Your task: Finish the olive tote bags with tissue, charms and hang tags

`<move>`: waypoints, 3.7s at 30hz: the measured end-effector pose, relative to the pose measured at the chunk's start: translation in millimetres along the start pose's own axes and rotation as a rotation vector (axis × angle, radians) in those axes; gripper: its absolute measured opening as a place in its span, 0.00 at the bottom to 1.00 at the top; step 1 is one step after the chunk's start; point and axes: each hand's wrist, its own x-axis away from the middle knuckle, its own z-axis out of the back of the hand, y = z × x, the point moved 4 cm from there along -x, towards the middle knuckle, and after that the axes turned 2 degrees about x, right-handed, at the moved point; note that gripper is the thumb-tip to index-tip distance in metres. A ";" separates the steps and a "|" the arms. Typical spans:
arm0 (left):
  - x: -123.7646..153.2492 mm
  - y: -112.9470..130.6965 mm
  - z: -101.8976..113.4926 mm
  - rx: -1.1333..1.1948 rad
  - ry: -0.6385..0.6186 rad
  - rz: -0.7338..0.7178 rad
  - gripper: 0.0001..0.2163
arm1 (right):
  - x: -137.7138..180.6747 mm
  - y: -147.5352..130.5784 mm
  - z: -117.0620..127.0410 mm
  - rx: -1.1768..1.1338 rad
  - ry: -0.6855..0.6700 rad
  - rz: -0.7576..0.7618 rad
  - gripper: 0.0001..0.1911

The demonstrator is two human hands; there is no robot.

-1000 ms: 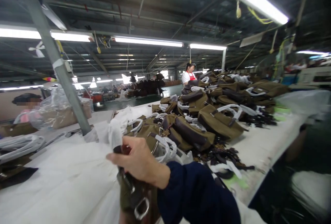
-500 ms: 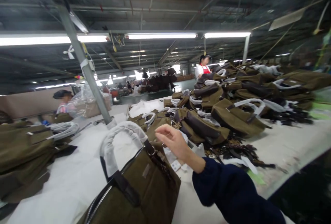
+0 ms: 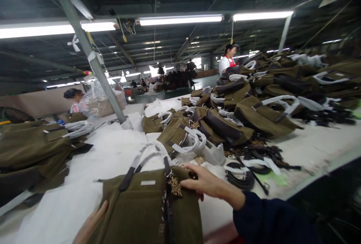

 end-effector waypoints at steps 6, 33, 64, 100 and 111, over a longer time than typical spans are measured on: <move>-44.0 -10.7 -6.9 -0.263 -0.142 0.031 0.25 | -3.5 64.2 -31.9 0.258 0.111 -0.023 0.19; 32.0 27.3 -159.6 -0.578 -0.614 -0.331 0.25 | 78.3 106.3 33.4 0.887 0.368 -0.192 0.05; 101.0 114.2 -183.8 0.184 -0.554 -0.262 0.09 | 77.2 103.9 26.1 0.663 0.458 -0.236 0.04; 73.1 111.0 -151.3 -0.086 -0.474 -0.097 0.10 | 55.2 29.5 -7.4 -0.590 0.062 0.016 0.18; 40.5 50.8 -154.9 -0.291 -0.341 -0.071 0.09 | -33.5 38.0 -58.9 -0.060 -0.027 0.144 0.04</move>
